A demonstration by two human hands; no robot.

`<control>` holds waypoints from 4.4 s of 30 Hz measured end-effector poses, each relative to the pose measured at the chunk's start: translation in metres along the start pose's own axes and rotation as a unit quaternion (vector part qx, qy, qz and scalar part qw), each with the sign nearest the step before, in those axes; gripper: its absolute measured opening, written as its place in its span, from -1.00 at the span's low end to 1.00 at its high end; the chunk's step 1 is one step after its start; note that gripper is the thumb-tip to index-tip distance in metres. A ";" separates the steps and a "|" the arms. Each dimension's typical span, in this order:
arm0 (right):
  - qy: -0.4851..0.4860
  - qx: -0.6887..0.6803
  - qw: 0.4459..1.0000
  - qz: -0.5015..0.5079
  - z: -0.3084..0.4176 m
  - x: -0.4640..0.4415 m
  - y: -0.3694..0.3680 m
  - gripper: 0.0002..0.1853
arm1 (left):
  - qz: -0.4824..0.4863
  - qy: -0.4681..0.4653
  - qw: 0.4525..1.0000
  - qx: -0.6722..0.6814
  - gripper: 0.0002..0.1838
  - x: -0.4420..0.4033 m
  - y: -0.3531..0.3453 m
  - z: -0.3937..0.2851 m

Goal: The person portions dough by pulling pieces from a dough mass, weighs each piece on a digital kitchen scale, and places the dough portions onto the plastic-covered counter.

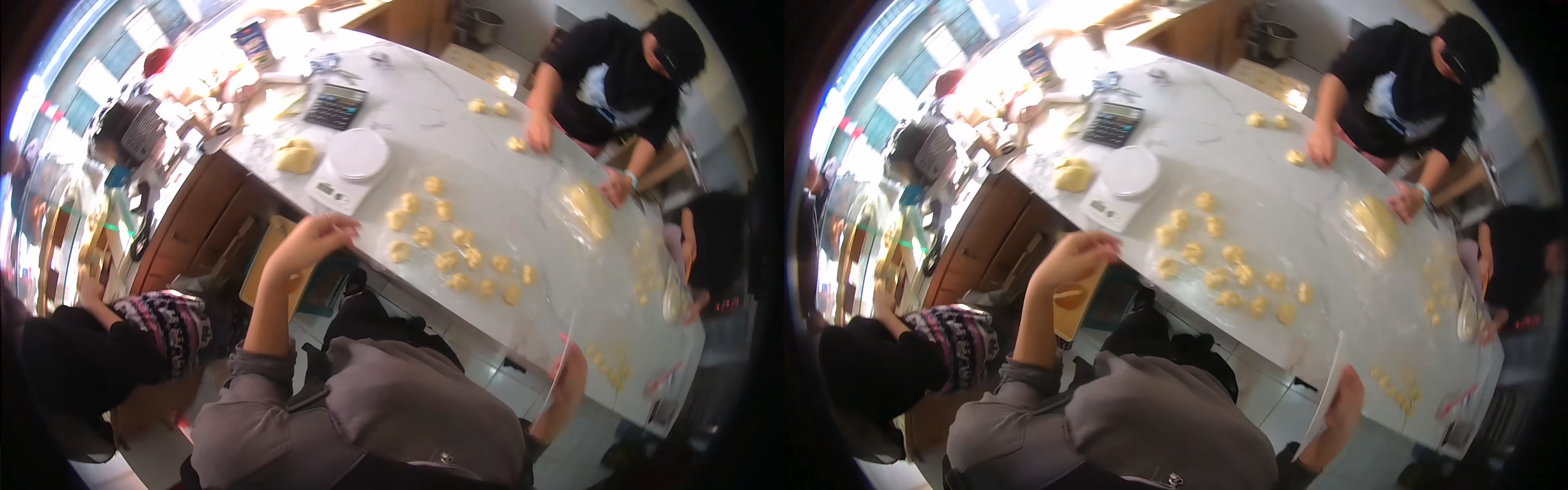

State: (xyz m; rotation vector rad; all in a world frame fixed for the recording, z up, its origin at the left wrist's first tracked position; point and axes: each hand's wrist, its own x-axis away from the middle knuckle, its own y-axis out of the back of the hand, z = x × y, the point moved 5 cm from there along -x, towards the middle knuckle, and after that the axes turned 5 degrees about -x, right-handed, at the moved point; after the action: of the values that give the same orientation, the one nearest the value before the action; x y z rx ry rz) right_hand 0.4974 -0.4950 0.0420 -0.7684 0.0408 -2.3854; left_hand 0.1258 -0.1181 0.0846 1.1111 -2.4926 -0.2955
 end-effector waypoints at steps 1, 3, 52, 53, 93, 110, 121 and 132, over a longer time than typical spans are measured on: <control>0.071 0.016 0.997 -0.031 0.009 -0.002 0.009 -0.69 | -0.077 -0.011 0.997 0.013 -0.72 -0.004 0.029 0.015; 0.150 0.051 0.986 -0.050 0.032 -0.005 -0.011 -0.68 | -0.210 -0.018 0.978 0.009 -0.73 -0.021 0.082 0.063; 0.321 0.663 0.633 0.239 -0.105 -0.118 -0.744 -0.53 | -0.194 -0.144 0.963 -0.121 -0.37 -0.129 0.239 0.168; 0.331 0.654 0.638 0.236 -0.103 -0.122 -0.740 -0.54 | -0.186 -0.123 0.971 -0.084 -0.44 -0.128 0.240 0.169; 0.335 0.679 0.593 0.274 -0.114 -0.087 -0.764 -0.49 | -0.325 -0.123 0.931 -0.110 -0.65 -0.112 0.215 0.185; 0.428 0.300 0.840 0.143 0.105 -0.099 -0.504 -0.67 | -0.241 -0.302 0.910 -0.151 -0.74 -0.123 0.158 0.040; 0.346 0.231 0.909 -0.035 0.090 -0.052 -0.364 -0.60 | -0.137 -0.351 0.917 -0.127 -0.38 -0.149 0.132 0.033; 0.346 0.132 0.919 -0.138 0.085 -0.018 -0.336 -0.52 | -0.263 -0.179 0.936 -0.149 -0.63 -0.126 0.204 0.152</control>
State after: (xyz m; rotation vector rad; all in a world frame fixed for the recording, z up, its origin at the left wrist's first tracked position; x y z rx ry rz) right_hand 0.3683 -0.2010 0.1737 0.2348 -0.1036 -2.7367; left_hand 0.0003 0.1160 -0.0157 1.6907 -2.2715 -1.0751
